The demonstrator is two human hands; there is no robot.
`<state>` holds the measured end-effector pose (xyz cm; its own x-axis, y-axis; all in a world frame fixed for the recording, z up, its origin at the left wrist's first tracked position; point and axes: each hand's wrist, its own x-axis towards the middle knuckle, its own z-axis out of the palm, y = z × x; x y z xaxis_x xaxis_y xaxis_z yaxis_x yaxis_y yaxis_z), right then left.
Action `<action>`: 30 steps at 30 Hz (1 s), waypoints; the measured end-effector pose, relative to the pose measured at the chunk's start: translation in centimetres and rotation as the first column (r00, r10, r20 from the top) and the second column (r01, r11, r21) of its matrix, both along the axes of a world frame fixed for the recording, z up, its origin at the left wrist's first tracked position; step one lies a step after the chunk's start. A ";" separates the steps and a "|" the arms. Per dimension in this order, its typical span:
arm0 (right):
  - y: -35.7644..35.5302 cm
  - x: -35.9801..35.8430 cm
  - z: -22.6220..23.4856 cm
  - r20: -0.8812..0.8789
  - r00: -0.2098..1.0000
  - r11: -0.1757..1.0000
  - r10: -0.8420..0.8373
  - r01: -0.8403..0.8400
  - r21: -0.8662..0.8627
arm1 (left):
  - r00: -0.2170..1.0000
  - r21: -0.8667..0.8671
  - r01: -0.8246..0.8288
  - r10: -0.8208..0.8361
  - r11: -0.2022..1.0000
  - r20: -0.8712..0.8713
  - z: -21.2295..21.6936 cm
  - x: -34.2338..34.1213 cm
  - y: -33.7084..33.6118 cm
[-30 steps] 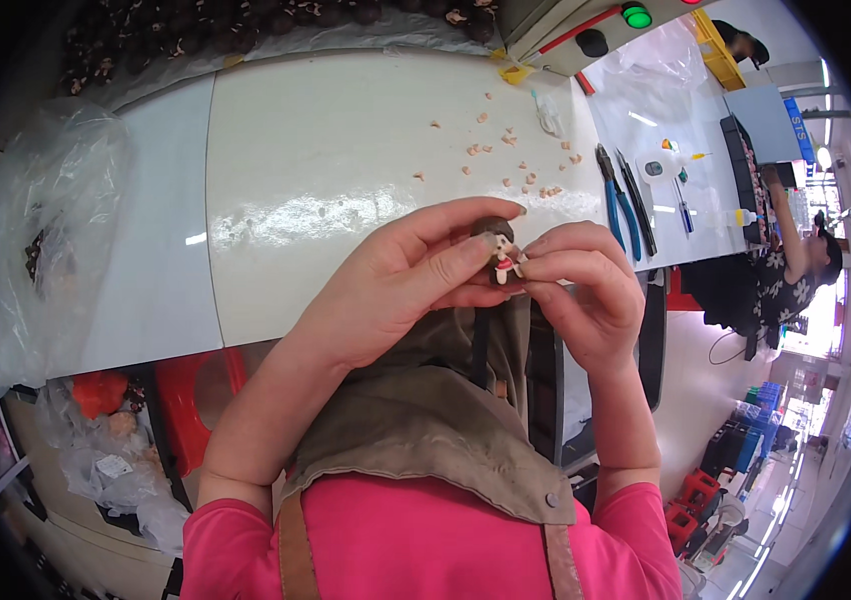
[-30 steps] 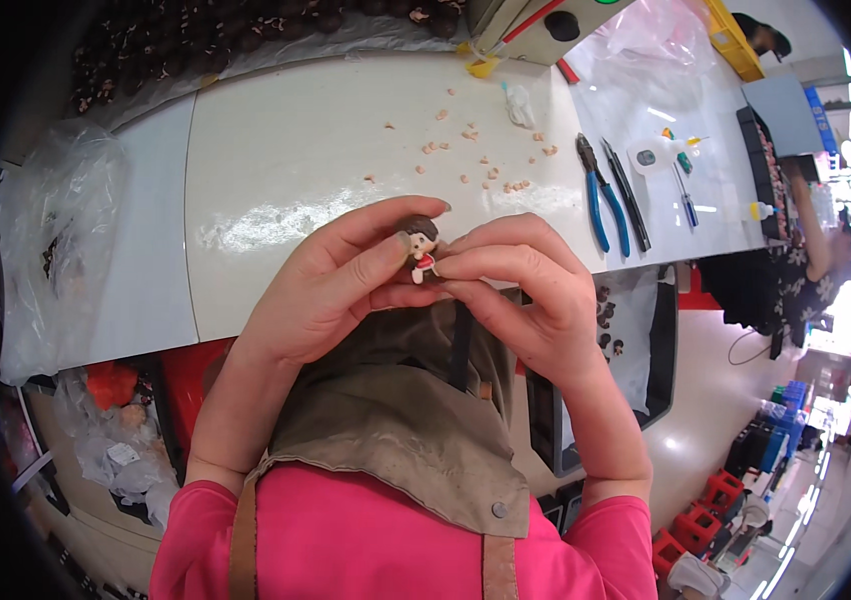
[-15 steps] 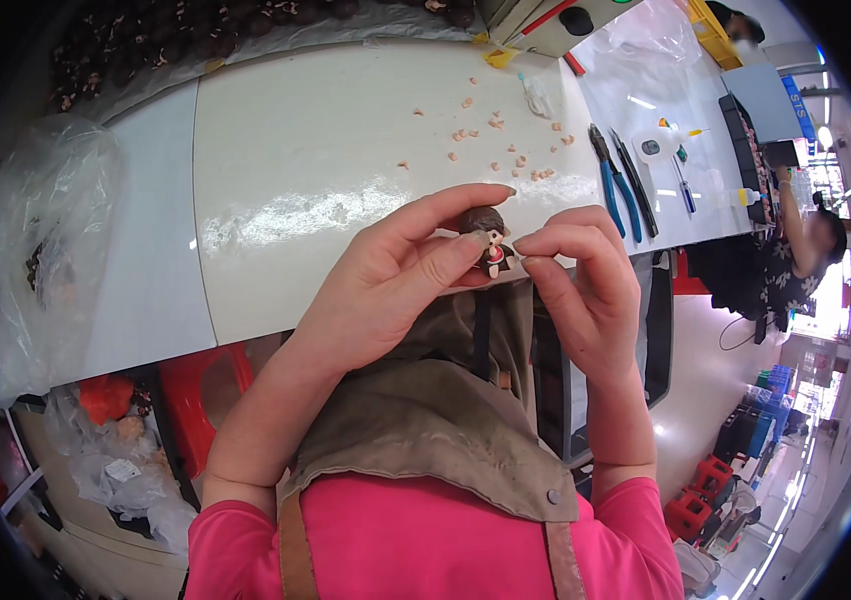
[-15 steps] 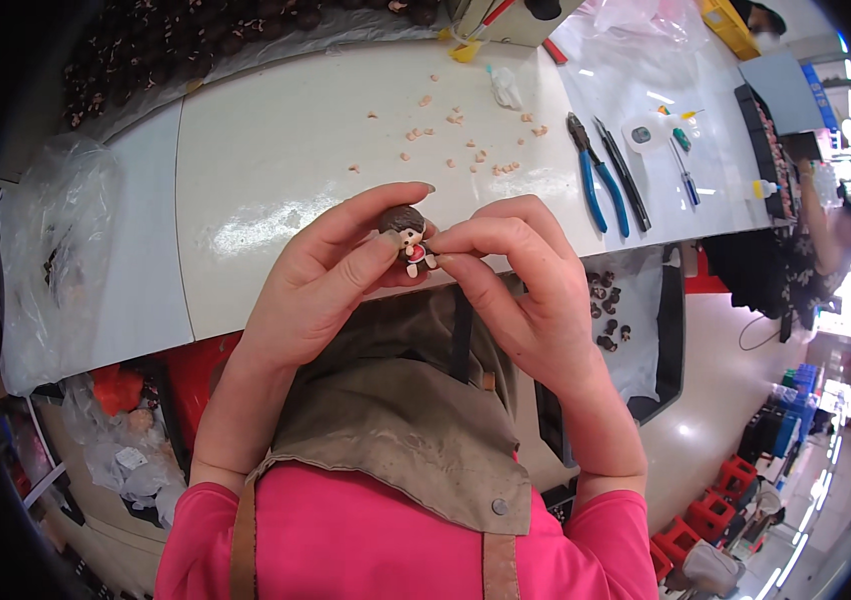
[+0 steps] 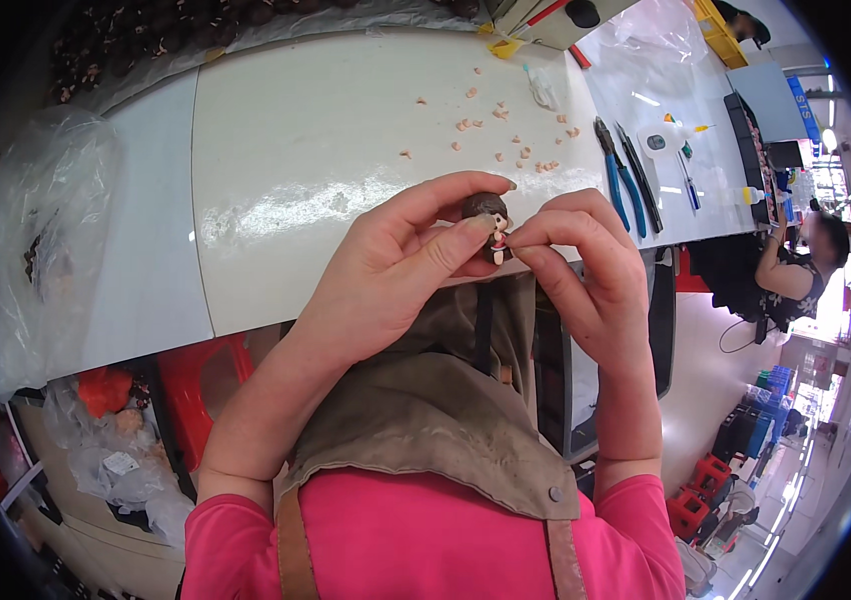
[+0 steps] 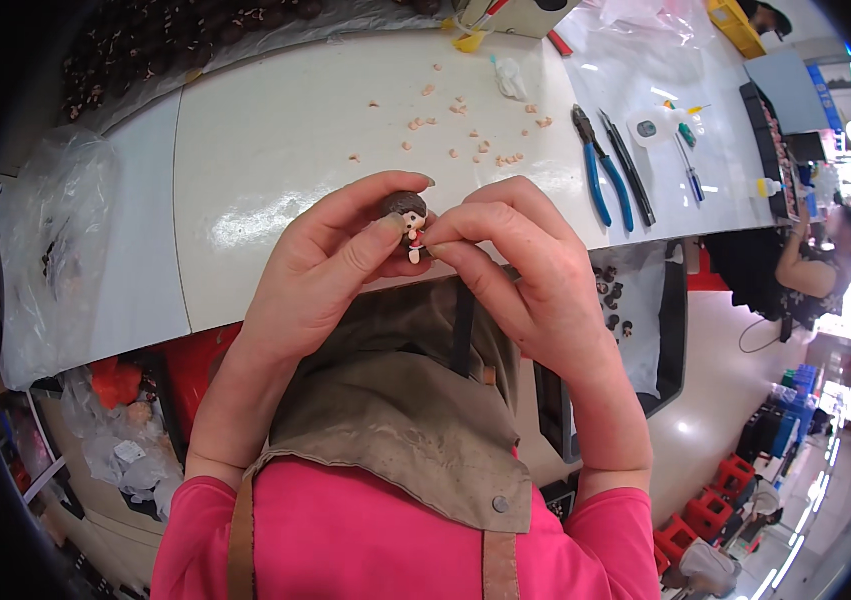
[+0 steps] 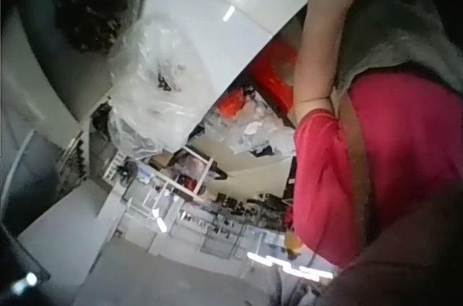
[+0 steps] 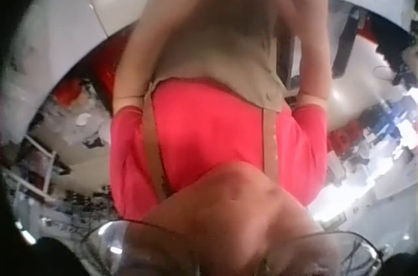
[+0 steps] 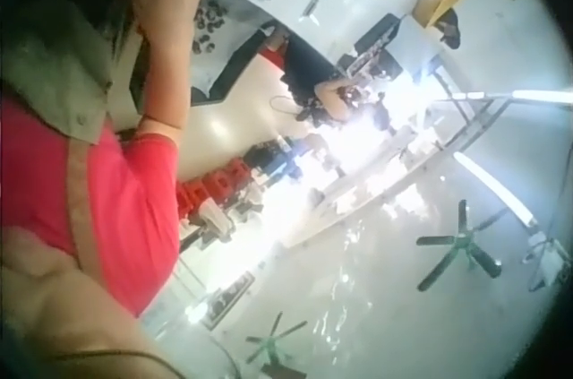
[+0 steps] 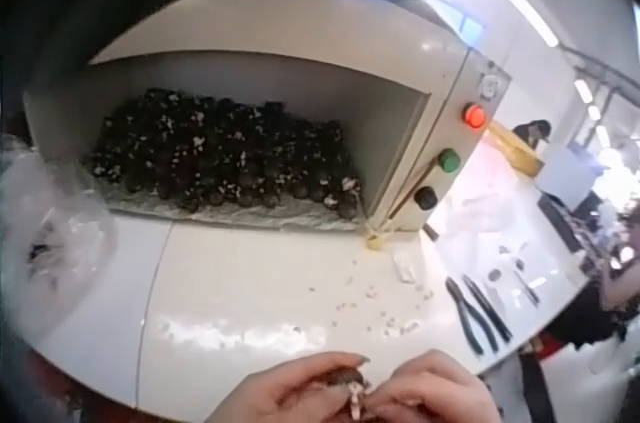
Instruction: Assembling small toy figures by gluing components together and using hand tools to trim and adjust parts.
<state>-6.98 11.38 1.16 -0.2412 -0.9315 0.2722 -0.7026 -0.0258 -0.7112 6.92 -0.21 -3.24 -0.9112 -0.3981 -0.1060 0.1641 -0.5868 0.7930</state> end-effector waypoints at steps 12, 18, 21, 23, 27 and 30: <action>-0.3 0.4 -0.2 -0.006 1.000 1.000 -0.005 0.005 -0.014 | 0.999 0.001 -0.037 0.037 0.999 -0.022 0.0 0.4 0.0; -0.2 0.5 -0.5 -0.015 1.000 0.996 -0.016 0.014 -0.090 | 0.999 0.030 -0.031 0.032 0.999 -0.016 0.4 0.6 0.1; 0.0 0.5 -0.5 -0.002 1.000 0.995 -0.012 0.012 -0.101 | 1.000 0.017 -0.017 0.018 1.000 -0.026 0.3 0.6 0.2; 0.2 0.4 -0.7 0.108 0.994 0.999 0.011 -0.007 -0.039 | 1.000 0.022 -0.012 0.012 1.000 -0.026 0.2 0.6 0.2; 0.6 0.5 -0.5 0.200 0.980 0.999 -0.014 0.021 -0.030 | 0.999 -0.004 -0.011 0.011 1.000 -0.042 0.0 0.4 0.3; 0.9 0.2 -0.5 0.229 0.973 0.996 -0.020 0.039 -0.081 | 1.000 -0.011 -0.013 0.012 1.000 -0.027 0.3 0.3 0.4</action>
<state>-6.77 12.27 0.63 -0.3330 -0.8991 0.2840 -0.5233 -0.0743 -0.8489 7.24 0.24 -2.96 -0.9087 -0.4104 -0.0765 0.1929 -0.5754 0.7948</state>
